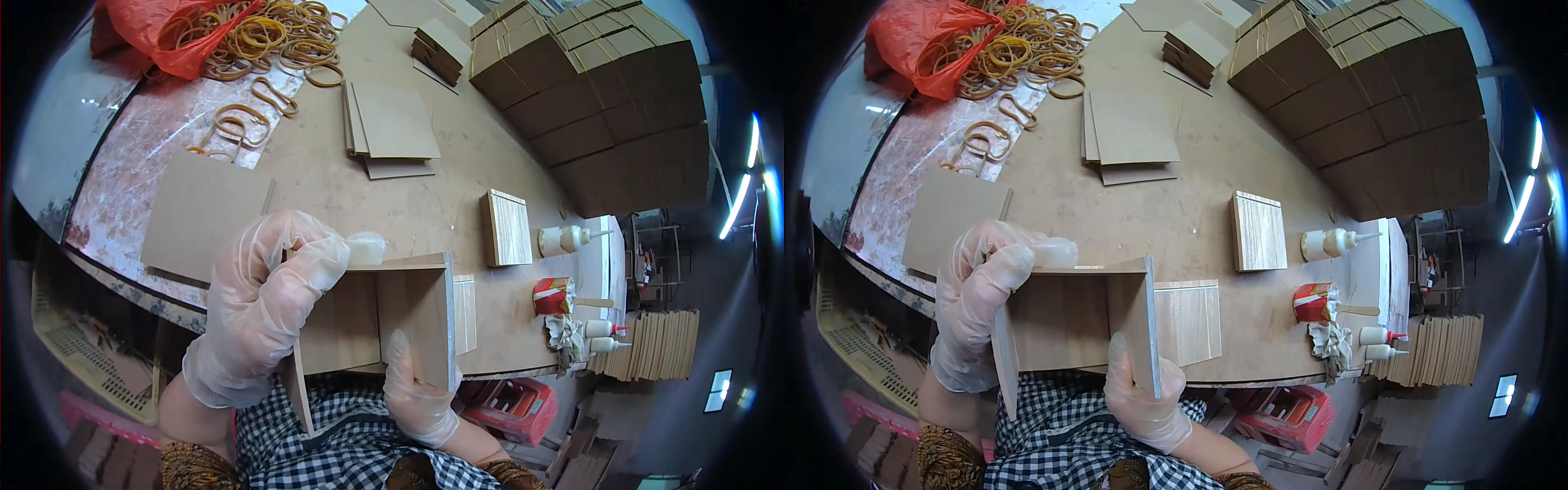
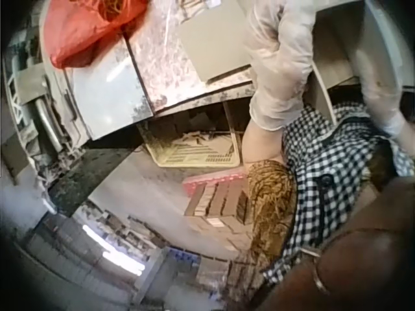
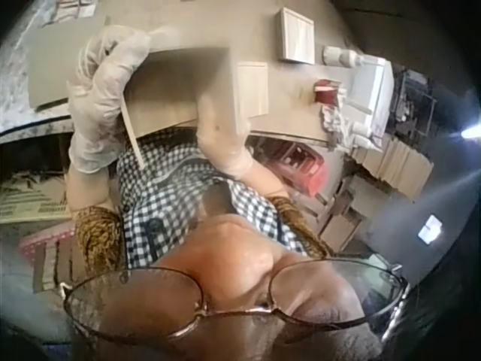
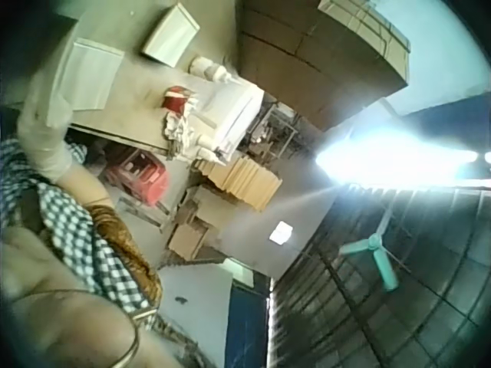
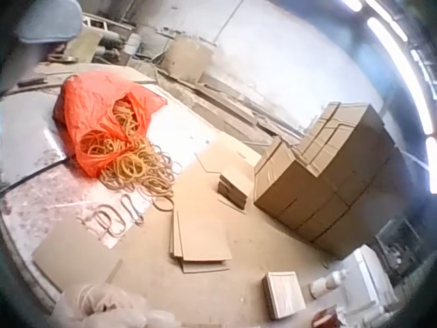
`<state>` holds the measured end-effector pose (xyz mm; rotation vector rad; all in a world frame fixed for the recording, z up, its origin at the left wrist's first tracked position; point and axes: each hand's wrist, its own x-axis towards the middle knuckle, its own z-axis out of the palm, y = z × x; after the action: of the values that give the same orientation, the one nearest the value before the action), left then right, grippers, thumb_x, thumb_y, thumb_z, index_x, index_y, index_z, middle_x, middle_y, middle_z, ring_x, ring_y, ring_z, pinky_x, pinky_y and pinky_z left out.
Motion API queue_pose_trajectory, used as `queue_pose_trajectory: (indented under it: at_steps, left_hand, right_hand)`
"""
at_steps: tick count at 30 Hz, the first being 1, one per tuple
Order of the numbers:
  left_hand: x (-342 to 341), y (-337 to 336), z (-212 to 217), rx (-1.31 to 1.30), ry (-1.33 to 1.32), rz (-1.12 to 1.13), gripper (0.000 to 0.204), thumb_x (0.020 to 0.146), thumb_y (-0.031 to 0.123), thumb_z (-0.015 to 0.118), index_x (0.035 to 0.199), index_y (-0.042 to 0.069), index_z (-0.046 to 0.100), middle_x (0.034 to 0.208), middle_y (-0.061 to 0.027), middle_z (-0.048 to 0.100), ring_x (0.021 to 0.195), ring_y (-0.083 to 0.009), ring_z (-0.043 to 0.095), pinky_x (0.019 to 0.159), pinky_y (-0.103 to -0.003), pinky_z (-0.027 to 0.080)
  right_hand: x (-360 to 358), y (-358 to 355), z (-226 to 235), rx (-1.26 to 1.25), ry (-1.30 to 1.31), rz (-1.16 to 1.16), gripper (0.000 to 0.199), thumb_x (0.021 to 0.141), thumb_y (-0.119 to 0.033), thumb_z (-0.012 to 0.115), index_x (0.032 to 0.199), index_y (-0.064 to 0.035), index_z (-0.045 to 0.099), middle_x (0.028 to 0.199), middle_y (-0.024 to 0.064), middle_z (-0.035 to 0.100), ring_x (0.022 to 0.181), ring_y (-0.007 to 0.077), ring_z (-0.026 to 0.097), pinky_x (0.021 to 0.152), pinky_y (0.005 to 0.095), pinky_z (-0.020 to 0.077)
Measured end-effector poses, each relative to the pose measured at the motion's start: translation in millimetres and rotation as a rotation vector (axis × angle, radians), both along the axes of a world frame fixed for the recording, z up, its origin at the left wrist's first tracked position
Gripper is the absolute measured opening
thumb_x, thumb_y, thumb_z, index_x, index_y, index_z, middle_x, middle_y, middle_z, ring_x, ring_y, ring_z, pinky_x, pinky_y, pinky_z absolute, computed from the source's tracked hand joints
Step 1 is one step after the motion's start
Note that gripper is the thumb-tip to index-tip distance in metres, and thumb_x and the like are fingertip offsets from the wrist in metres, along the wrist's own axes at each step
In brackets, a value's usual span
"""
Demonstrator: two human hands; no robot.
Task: The person assembles small cardboard boxes by folding flat pieces into shape and securing the edges with rubber bands. They handle multiple units sequentially, applying tension to the bands to hold the structure together before moving to the next box.
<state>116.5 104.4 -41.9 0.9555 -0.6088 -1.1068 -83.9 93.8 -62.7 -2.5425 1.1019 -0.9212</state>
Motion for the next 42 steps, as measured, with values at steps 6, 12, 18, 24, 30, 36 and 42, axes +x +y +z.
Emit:
queue_pose_trajectory:
  at_steps: [6, 12, 18, 24, 30, 36, 42]
  left_hand:
    - [0, 3, 2, 0.031, -0.017, 0.006, 0.013, 0.096, 0.009, 0.058, 0.084, 0.004, 0.060, 0.081, 0.0045, 0.056, 0.076, -0.0023, 0.044, 0.078, -0.022, 0.043]
    - [2, 0, -3, -0.021, -0.120, 0.003, 0.010, 0.093, 0.012, 0.058, 0.086, 0.005, 0.062, 0.088, 0.0014, 0.063, 0.082, -0.0042, 0.051, 0.078, -0.022, 0.043]
    - [-4, 1, -1, 0.014, -0.160, 0.053, 0.020, 0.097, 0.023, 0.057, 0.096, 0.004, 0.064, 0.099, -0.0054, 0.068, 0.092, -0.0100, 0.057, 0.088, -0.025, 0.043]
    - [5, 13, -29, -0.348, -0.231, 0.349, 0.060, 0.104, 0.047, 0.044, 0.138, -0.002, 0.046, 0.132, -0.0176, 0.058, 0.122, -0.0259, 0.055, 0.112, -0.038, 0.035]
    - [17, 51, -29, -0.418, -0.277, 0.443, 0.072, 0.103, 0.056, 0.038, 0.143, -0.005, 0.041, 0.140, -0.0246, 0.052, 0.131, -0.0352, 0.050, 0.117, -0.046, 0.030]
    - [-32, 53, -46, -0.266, -0.108, 0.410, 0.067, 0.106, 0.051, 0.037, 0.147, -0.002, 0.039, 0.147, -0.0131, 0.047, 0.135, -0.0230, 0.045, 0.116, -0.038, 0.031]
    - [-50, 54, -47, -0.179, -0.128, 0.331, 0.067, 0.104, 0.052, 0.042, 0.147, 0.001, 0.039, 0.147, -0.0098, 0.045, 0.136, -0.0192, 0.042, 0.116, -0.037, 0.030]
  right_hand:
    - [-6, 1, -1, -0.044, 0.115, 0.048, 0.016, 0.083, 0.007, 0.067, 0.099, 0.0080, 0.069, 0.062, 0.0101, 0.056, 0.043, 0.0221, 0.053, 0.040, 0.0336, 0.0388]
    - [-8, -5, -3, -0.360, 0.389, 0.105, 0.036, 0.069, 0.002, 0.062, 0.105, 0.0057, 0.067, 0.081, 0.0123, 0.058, 0.052, 0.0225, 0.055, 0.046, 0.0333, 0.0433]
    - [-7, -4, -12, -0.088, 0.045, 0.043, 0.023, 0.082, 0.000, 0.066, 0.105, 0.0042, 0.068, 0.086, 0.0169, 0.062, 0.055, 0.0279, 0.060, 0.046, 0.0381, 0.0454]
    - [-33, 12, 15, 0.778, -0.338, 0.086, 0.058, 0.094, -0.017, 0.067, 0.141, 0.0079, 0.044, 0.124, 0.0255, 0.062, 0.109, 0.0268, 0.065, 0.090, 0.0383, 0.0522]
    - [-71, 23, 12, 0.801, -0.699, 0.061, 0.051, 0.105, -0.018, 0.051, 0.147, 0.0092, 0.038, 0.149, 0.0242, 0.044, 0.138, 0.0290, 0.045, 0.115, 0.0392, 0.0358]
    - [-49, 20, -2, 0.598, -0.393, 0.062, 0.055, 0.093, -0.013, 0.069, 0.138, 0.0113, 0.047, 0.137, 0.0269, 0.056, 0.123, 0.0302, 0.061, 0.103, 0.0373, 0.0484]
    - [-29, 22, -12, 0.624, -0.423, 0.078, 0.050, 0.091, -0.001, 0.067, 0.137, 0.0110, 0.050, 0.125, 0.0256, 0.065, 0.106, 0.0260, 0.069, 0.089, 0.0341, 0.0547]
